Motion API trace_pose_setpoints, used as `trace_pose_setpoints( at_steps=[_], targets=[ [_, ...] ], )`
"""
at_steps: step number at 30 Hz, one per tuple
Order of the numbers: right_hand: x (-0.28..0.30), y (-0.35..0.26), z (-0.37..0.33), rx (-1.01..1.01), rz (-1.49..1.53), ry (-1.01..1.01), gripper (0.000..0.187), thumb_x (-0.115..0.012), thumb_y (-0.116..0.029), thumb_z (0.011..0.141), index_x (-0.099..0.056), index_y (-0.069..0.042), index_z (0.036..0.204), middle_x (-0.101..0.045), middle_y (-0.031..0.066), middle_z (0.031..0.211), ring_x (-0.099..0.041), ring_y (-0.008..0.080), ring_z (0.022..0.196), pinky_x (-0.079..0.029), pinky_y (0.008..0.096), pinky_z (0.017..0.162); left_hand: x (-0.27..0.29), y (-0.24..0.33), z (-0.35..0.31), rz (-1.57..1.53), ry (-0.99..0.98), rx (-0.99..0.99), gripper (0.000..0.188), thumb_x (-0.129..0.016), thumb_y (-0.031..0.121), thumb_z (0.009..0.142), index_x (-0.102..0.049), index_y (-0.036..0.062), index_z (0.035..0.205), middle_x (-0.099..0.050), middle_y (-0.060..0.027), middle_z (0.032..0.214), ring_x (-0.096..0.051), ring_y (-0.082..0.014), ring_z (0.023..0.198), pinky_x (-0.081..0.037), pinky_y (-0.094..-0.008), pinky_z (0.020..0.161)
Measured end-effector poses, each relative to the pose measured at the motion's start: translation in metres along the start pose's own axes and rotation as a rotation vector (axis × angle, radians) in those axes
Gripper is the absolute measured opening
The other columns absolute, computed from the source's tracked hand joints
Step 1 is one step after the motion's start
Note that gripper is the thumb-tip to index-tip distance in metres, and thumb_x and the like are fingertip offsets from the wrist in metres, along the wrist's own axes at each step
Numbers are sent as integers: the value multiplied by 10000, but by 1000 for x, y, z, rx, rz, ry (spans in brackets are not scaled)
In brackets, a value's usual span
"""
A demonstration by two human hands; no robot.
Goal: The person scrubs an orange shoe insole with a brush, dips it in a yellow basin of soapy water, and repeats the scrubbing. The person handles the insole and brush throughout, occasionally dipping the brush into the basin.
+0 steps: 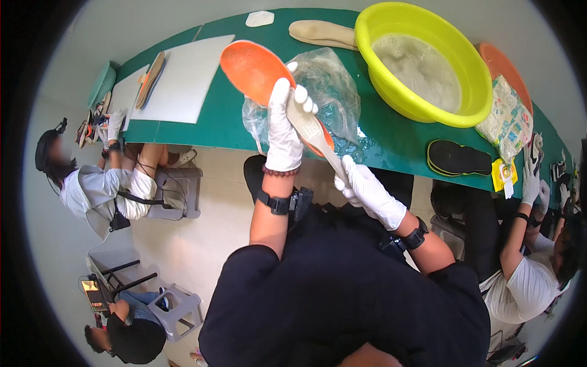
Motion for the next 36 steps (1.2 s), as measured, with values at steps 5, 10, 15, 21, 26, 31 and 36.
trace_pose_setpoints(
  at_steps=[5,10,15,21,26,31,36],
  targets=[
    [13,9,26,88,-130,115,546,-405,-570,976,-502,-117,688,-406,-60,578,-305,43,450,-248,219,413,7,-29,-8,-82,52,71,506,-615,350,936,-447,101,1343,-578,-5,803,-565,-114,674,-515,-271,629],
    [36,35,3,-77,-142,50,527,-430,-572,967,-516,-119,712,-361,-86,541,-264,28,424,-204,209,392,32,-7,-1,-11,191,31,560,-643,454,895,-446,125,1303,-587,-55,919,-581,-155,782,-532,-309,710],
    [49,39,-10,108,7,170,404,-581,-488,930,-561,-116,773,-338,-123,535,-232,-1,412,-152,194,387,36,4,-4,156,245,86,612,-638,474,887,-424,68,1292,-571,-75,972,-576,-179,848,-522,-343,766],
    [29,10,19,307,64,288,218,-697,-226,868,-650,-48,983,-567,-53,762,-470,31,645,-371,198,572,30,-19,-8,238,41,131,466,-598,199,931,-447,10,1329,-577,-87,1213,-574,-183,1066,-502,-332,896],
    [32,8,26,268,130,254,213,-678,-159,868,-654,-50,1050,-570,-49,795,-479,32,652,-374,198,575,31,-14,-16,118,31,233,558,-632,79,895,-382,11,1390,-533,-124,1305,-560,-227,1161,-475,-381,998],
    [43,12,4,226,193,261,183,-637,-170,902,-651,-53,1043,-406,-120,626,-286,-13,432,-191,182,402,29,-3,-16,75,-14,176,645,-627,74,899,-281,39,1443,-465,-136,1370,-531,-246,1208,-472,-416,1021],
    [65,23,-21,222,161,293,195,-634,-189,909,-644,-50,1046,-397,-121,614,-284,-17,434,-197,175,399,30,-3,-16,95,7,164,611,-601,61,902,-313,12,1439,-475,-145,1359,-510,-269,1230,-448,-426,1039]
  ],
)
Point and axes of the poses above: each hand's wrist, its own z-axis towards the middle knuckle, its own x-axis out of the back of the hand, y = z × x, the point moved 1 cm from there along z, towards the middle knuckle
